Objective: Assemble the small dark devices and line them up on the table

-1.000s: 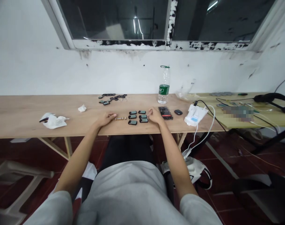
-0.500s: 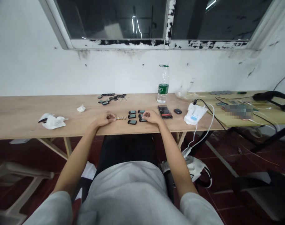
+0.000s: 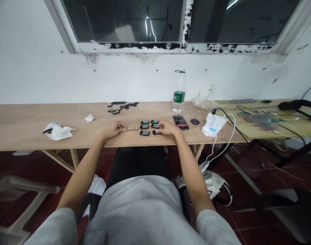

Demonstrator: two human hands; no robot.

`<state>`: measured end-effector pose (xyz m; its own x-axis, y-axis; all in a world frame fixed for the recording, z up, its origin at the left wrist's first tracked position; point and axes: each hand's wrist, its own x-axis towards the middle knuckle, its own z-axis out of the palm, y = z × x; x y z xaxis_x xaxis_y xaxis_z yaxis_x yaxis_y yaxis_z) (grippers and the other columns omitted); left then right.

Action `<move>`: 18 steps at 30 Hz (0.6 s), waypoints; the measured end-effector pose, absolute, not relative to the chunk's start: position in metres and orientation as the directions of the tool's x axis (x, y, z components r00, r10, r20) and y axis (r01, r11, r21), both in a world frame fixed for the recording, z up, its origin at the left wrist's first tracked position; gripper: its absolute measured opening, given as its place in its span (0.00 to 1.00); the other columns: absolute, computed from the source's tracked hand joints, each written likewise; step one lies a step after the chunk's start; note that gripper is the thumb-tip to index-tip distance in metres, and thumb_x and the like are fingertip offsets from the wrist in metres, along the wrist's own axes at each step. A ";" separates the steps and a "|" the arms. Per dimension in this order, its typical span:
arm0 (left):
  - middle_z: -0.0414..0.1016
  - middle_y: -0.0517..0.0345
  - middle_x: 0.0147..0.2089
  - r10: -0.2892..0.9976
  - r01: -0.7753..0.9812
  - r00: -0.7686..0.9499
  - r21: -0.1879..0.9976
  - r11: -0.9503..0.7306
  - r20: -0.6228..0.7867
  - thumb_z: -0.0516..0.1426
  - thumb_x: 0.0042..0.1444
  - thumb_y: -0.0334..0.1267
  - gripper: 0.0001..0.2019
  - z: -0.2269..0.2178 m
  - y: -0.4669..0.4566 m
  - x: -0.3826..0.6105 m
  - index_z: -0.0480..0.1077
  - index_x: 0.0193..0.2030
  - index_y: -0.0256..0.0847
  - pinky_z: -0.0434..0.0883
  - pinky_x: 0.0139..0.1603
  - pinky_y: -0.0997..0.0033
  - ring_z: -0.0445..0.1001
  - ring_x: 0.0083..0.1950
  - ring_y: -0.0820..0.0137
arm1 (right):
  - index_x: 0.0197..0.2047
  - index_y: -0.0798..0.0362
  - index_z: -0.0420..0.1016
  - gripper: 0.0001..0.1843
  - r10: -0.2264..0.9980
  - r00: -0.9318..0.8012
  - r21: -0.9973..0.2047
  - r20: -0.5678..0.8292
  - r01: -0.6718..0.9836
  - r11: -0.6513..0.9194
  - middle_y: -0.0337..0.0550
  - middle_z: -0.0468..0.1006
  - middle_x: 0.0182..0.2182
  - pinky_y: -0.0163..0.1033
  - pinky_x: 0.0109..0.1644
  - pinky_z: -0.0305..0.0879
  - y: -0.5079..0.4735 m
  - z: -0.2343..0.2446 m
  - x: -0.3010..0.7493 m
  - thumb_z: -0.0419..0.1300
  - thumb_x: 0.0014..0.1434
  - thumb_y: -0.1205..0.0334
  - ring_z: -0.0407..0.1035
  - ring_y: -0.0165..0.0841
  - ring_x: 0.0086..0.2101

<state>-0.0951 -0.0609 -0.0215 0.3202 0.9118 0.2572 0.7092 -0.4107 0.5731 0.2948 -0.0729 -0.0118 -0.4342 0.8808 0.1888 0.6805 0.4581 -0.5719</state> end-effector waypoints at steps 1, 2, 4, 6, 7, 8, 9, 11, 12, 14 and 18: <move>0.81 0.48 0.45 0.910 0.714 0.310 0.565 -0.414 0.275 0.61 0.53 0.56 0.22 -0.020 -0.061 -0.095 0.76 0.45 0.40 0.74 0.50 0.57 0.78 0.45 0.57 | 0.44 0.53 0.83 0.17 0.882 -0.436 -0.569 0.180 0.685 0.455 0.50 0.84 0.40 0.38 0.43 0.72 -0.074 -0.009 0.295 0.71 0.56 0.52 0.77 0.38 0.38; 0.80 0.48 0.45 0.905 0.721 0.297 0.550 -0.422 0.304 0.60 0.54 0.55 0.21 -0.018 -0.062 -0.095 0.75 0.44 0.40 0.74 0.49 0.57 0.77 0.44 0.58 | 0.44 0.53 0.84 0.16 0.881 -0.441 -0.566 0.172 0.688 0.455 0.50 0.85 0.40 0.38 0.44 0.72 -0.076 -0.007 0.295 0.70 0.57 0.51 0.77 0.39 0.38; 0.79 0.48 0.45 0.881 0.734 0.288 0.504 -0.455 0.376 0.59 0.56 0.55 0.21 -0.012 -0.064 -0.094 0.74 0.44 0.39 0.74 0.47 0.59 0.77 0.44 0.59 | 0.43 0.52 0.84 0.15 0.876 -0.462 -0.558 0.140 0.695 0.455 0.49 0.85 0.41 0.38 0.45 0.72 -0.080 -0.001 0.296 0.68 0.60 0.50 0.78 0.39 0.38; 0.78 0.48 0.45 0.846 0.725 0.315 0.466 -0.506 0.430 0.58 0.58 0.56 0.21 -0.004 -0.068 -0.090 0.74 0.44 0.38 0.74 0.47 0.59 0.76 0.45 0.59 | 0.45 0.52 0.84 0.14 0.872 -0.481 -0.547 0.090 0.708 0.447 0.49 0.85 0.43 0.37 0.46 0.72 -0.084 0.003 0.299 0.68 0.60 0.52 0.78 0.39 0.40; 0.78 0.47 0.45 0.831 0.712 0.334 0.458 -0.532 0.445 0.57 0.60 0.56 0.21 0.000 -0.070 -0.087 0.73 0.45 0.38 0.74 0.47 0.59 0.76 0.46 0.58 | 0.46 0.52 0.84 0.14 0.871 -0.487 -0.541 0.067 0.716 0.441 0.49 0.85 0.44 0.37 0.46 0.72 -0.086 0.005 0.300 0.68 0.60 0.54 0.78 0.40 0.41; 0.77 0.47 0.45 0.817 0.697 0.352 0.454 -0.555 0.457 0.56 0.61 0.56 0.21 0.003 -0.073 -0.083 0.73 0.46 0.38 0.74 0.47 0.59 0.76 0.46 0.58 | 0.47 0.53 0.83 0.14 0.871 -0.490 -0.536 0.047 0.723 0.436 0.50 0.84 0.45 0.37 0.46 0.72 -0.087 0.007 0.301 0.69 0.59 0.56 0.78 0.40 0.42; 0.77 0.47 0.46 0.803 0.682 0.366 0.452 -0.575 0.470 0.55 0.62 0.56 0.21 0.007 -0.076 -0.078 0.73 0.47 0.38 0.74 0.47 0.59 0.76 0.47 0.58 | 0.48 0.53 0.83 0.14 0.871 -0.490 -0.531 0.030 0.731 0.430 0.50 0.84 0.46 0.37 0.46 0.72 -0.089 0.009 0.302 0.69 0.59 0.58 0.78 0.40 0.43; 0.77 0.47 0.48 0.780 0.653 0.387 0.450 -0.608 0.492 0.54 0.64 0.56 0.21 0.012 -0.084 -0.067 0.72 0.49 0.39 0.73 0.48 0.60 0.76 0.48 0.58 | 0.47 0.54 0.82 0.14 0.874 -0.486 -0.526 0.012 0.740 0.419 0.50 0.84 0.45 0.37 0.47 0.72 -0.091 0.011 0.302 0.70 0.58 0.61 0.78 0.39 0.43; 0.77 0.48 0.49 0.770 0.640 0.401 0.450 -0.623 0.496 0.54 0.64 0.55 0.21 0.015 -0.088 -0.061 0.71 0.49 0.39 0.73 0.48 0.60 0.76 0.48 0.59 | 0.47 0.54 0.82 0.14 0.876 -0.481 -0.527 0.007 0.743 0.412 0.49 0.84 0.45 0.37 0.46 0.72 -0.091 0.011 0.302 0.70 0.58 0.61 0.78 0.39 0.43; 0.77 0.49 0.50 0.759 0.618 0.438 0.451 -0.644 0.482 0.55 0.64 0.55 0.20 0.018 -0.097 -0.047 0.71 0.49 0.40 0.74 0.48 0.60 0.76 0.45 0.61 | 0.46 0.55 0.80 0.15 0.881 -0.473 -0.540 0.003 0.741 0.400 0.49 0.83 0.44 0.36 0.46 0.72 -0.092 0.012 0.301 0.71 0.56 0.61 0.77 0.38 0.42; 0.76 0.50 0.47 0.736 0.602 0.530 0.424 -0.676 0.421 0.55 0.65 0.55 0.19 0.023 -0.114 -0.022 0.73 0.47 0.41 0.74 0.45 0.61 0.76 0.41 0.62 | 0.44 0.55 0.76 0.16 0.870 -0.491 -0.626 0.035 0.669 0.402 0.46 0.82 0.40 0.36 0.44 0.72 -0.095 0.013 0.300 0.71 0.53 0.63 0.77 0.37 0.41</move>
